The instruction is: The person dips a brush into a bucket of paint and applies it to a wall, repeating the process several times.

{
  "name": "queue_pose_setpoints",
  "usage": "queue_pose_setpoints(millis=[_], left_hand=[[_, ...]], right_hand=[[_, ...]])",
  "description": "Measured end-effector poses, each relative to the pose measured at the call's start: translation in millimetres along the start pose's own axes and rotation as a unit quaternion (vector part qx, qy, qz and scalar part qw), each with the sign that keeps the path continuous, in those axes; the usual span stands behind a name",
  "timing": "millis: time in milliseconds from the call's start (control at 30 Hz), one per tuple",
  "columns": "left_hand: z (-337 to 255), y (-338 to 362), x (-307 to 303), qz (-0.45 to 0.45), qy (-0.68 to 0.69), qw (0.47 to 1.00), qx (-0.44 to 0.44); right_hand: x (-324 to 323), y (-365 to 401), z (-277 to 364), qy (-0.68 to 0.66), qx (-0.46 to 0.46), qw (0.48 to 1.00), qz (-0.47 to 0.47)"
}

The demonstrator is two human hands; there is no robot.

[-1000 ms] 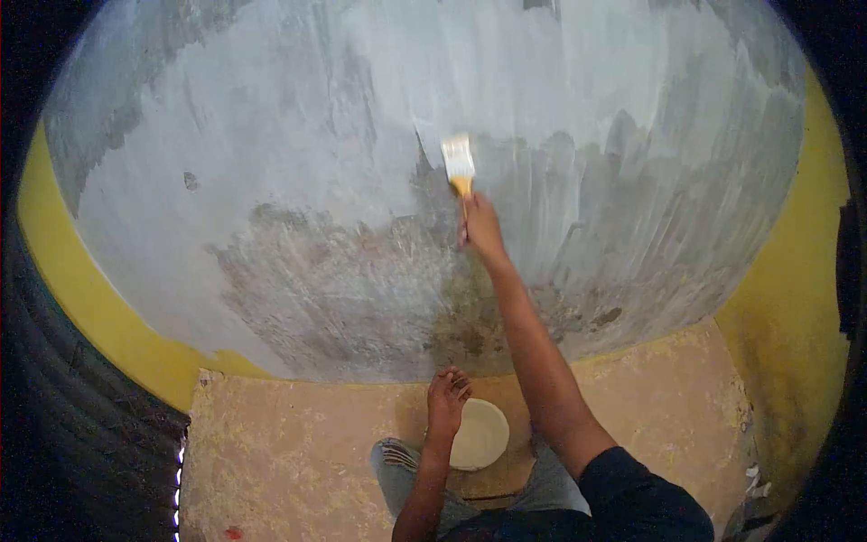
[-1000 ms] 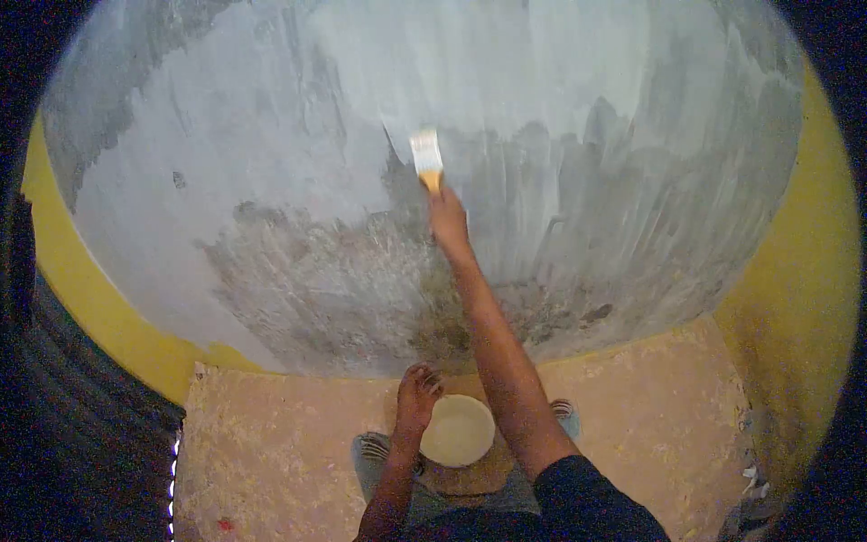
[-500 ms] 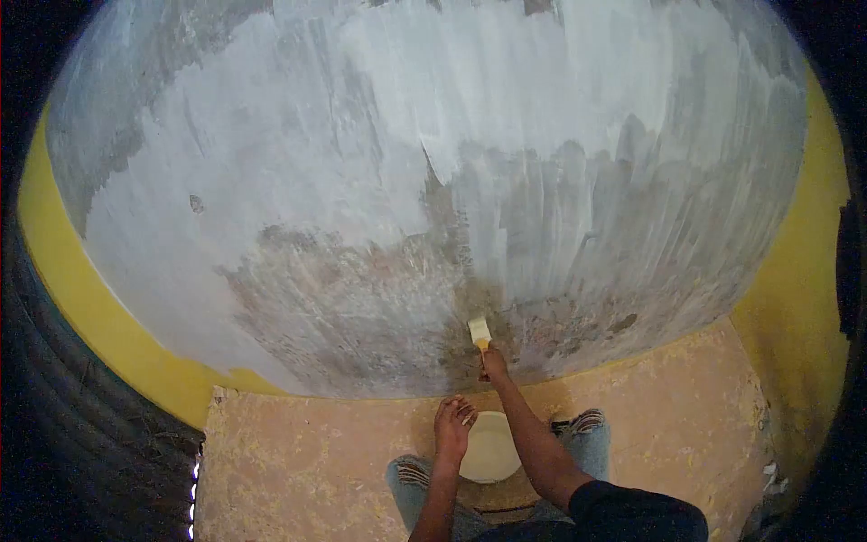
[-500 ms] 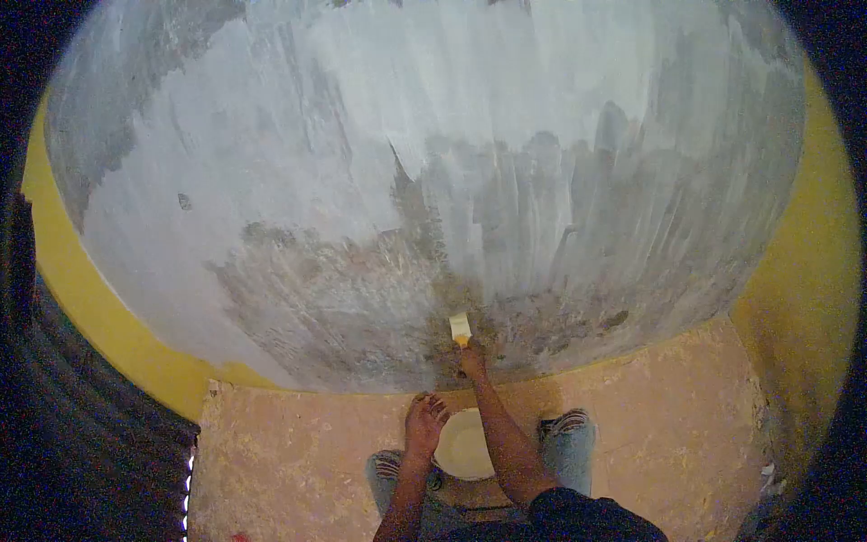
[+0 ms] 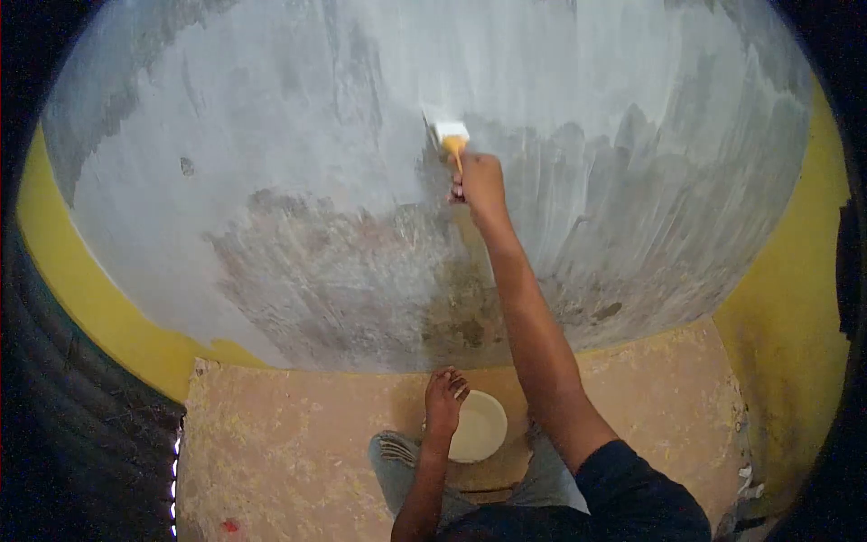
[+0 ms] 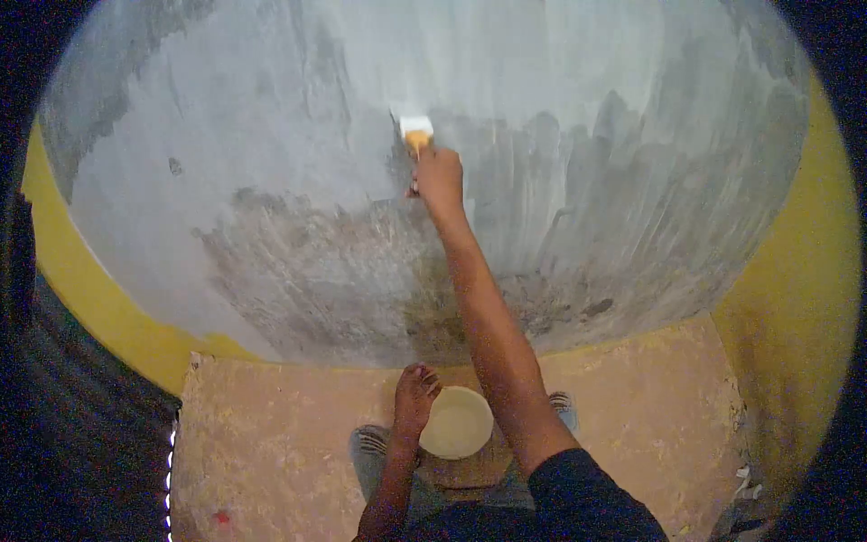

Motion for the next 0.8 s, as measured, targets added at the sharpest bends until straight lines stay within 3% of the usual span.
queue_pose_setpoints(millis=[100, 200, 267, 333, 400, 467, 600, 667, 733, 767, 800], left_hand=[[-7, 4, 5, 0.009, 0.022, 1.000, -0.001], [-13, 6, 3, -0.008, 0.007, 1.000, 0.004], [-8, -1, -8, -0.012, 0.012, 1.000, 0.001], [-7, -1, -12, -0.016, 0.014, 1.000, -0.002], [-11, 3, -8, -0.027, 0.006, 1.000, 0.001], [-10, 2, -15, -0.029, 0.006, 1.000, 0.001], [-12, 3, -22, -0.023, -0.012, 1.000, 0.005], [-8, 2, -31, -0.025, -0.009, 1.000, 0.004], [-6, 2, -27, -0.025, -0.011, 1.000, -0.002], [-5, 3, -27, -0.033, -0.004, 0.999, -0.008], [-6, 4, -25, -0.041, 0.000, 0.999, -0.014]], right_hand=[[0, 18, 11, 0.045, -0.022, 0.999, 0.009], [-18, 23, -50, 0.040, -0.011, 0.999, 0.014], [-54, 0, -152, 0.291, -0.052, 0.955, -0.032], [-72, 34, -202, 0.402, -0.177, 0.896, -0.071], [-89, 70, -251, 0.382, 0.011, 0.921, -0.072], [-107, 100, -302, 0.364, 0.108, 0.924, -0.048], [-144, 116, -425, 0.385, 0.090, 0.915, -0.080], [-150, 118, -422, 0.419, 0.108, 0.897, -0.089], [-155, 142, -445, 0.178, 0.335, 0.922, -0.075], [-161, 145, -445, 0.170, 0.334, 0.923, -0.088], [-169, 143, -492, 0.192, 0.352, 0.916, -0.031]])
Point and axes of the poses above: each hand's wrist, its own y-axis away from the middle knuckle, its own x-axis out of the palm, z = x × y, the point moved 8 cm from there along -y, towards the middle knuckle
